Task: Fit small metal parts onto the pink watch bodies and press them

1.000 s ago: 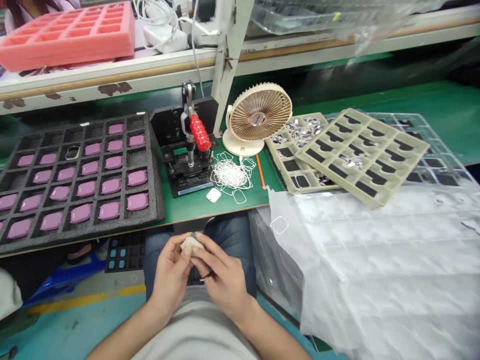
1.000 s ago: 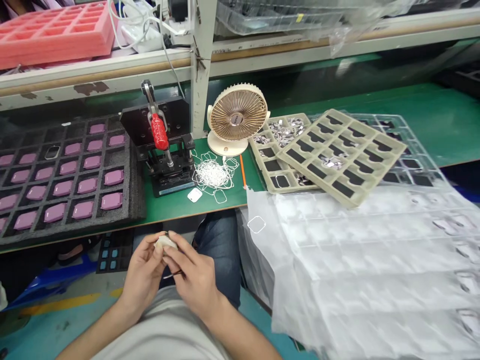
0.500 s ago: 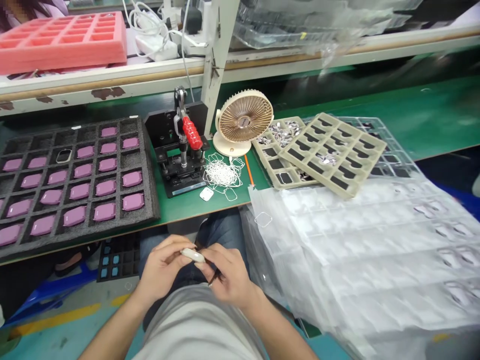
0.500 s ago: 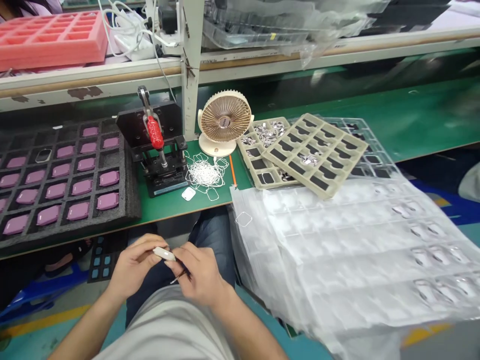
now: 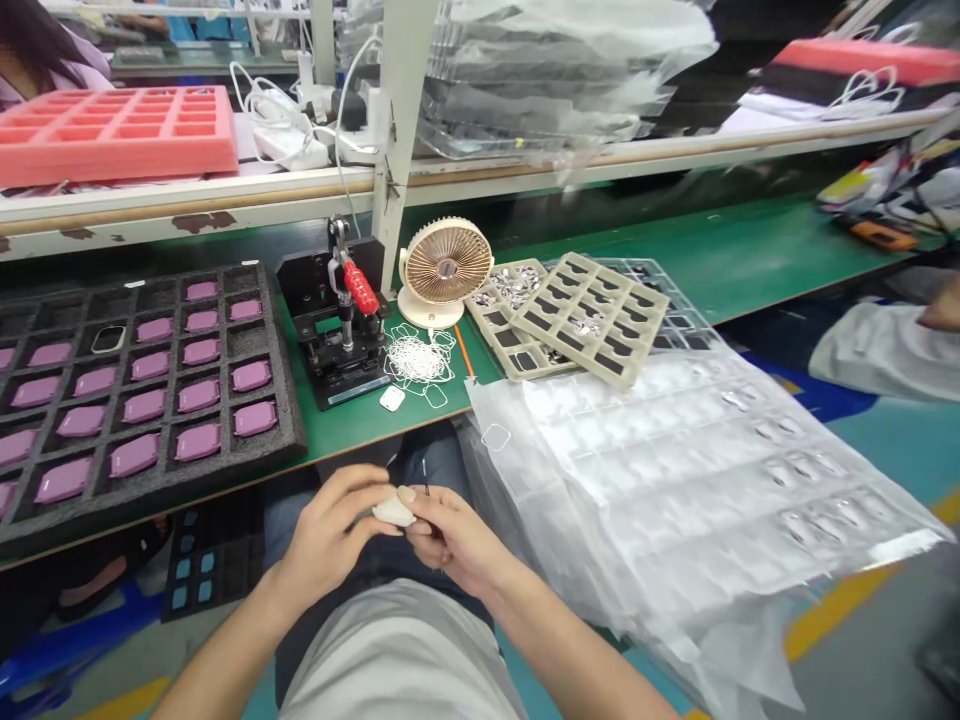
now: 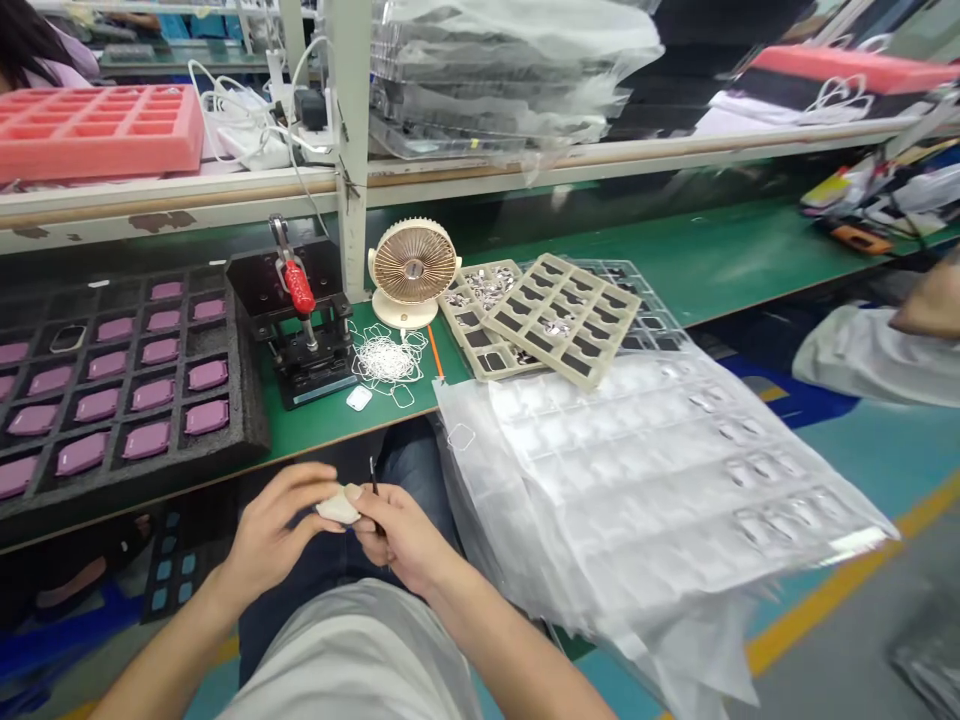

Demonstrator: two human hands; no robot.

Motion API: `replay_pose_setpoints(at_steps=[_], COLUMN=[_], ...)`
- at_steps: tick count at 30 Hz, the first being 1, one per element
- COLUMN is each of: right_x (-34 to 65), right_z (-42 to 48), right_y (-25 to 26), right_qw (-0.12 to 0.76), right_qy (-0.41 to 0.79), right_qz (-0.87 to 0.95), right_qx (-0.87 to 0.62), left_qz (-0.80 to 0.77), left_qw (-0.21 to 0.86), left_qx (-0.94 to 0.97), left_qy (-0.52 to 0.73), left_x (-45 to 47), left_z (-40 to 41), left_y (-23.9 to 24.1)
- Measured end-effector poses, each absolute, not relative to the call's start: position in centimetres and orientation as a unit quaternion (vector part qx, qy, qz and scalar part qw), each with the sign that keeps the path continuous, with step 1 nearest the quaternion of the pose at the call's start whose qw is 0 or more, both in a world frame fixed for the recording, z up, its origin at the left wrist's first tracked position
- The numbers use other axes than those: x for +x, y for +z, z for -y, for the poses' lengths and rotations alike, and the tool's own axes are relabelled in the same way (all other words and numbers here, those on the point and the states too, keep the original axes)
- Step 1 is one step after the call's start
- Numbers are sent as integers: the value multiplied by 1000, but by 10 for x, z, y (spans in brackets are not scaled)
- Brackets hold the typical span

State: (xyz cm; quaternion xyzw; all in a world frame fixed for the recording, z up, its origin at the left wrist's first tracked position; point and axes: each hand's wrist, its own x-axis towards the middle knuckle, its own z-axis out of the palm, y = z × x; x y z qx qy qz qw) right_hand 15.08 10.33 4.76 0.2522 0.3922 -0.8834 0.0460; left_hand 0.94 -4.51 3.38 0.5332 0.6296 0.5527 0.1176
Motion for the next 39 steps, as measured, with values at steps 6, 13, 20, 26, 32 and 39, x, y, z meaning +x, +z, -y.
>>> replay_pose_setpoints(at_steps=[6, 13, 20, 26, 32, 39], right_x=[159, 114, 3, -12, 2, -20], right_z=[-95, -183, -227, -242, -236, -218], right_y=[61, 148, 183, 191, 133, 80], right_qw=[141, -232, -256, -432, -226, -69], right_qy=[-848, -308, -77, -171, -100, -21], right_qz=[-410, -915, -961, -885, -966, -994], right_qx=[303, 118, -71, -26, -80, -79], left_qz=[-596, -724, -758, -769, -774, -769], left_qw=[35, 2, -69, -82, -126, -164], left_qx=[606, 482, 433, 435, 396, 381], left_qy=[526, 493, 483, 461, 478, 486], left_x=[9, 2, -50, -54, -35, -9], left_z=[54, 12, -58, -60, -40, -22], left_y=[35, 24, -6, -19, -16, -19])
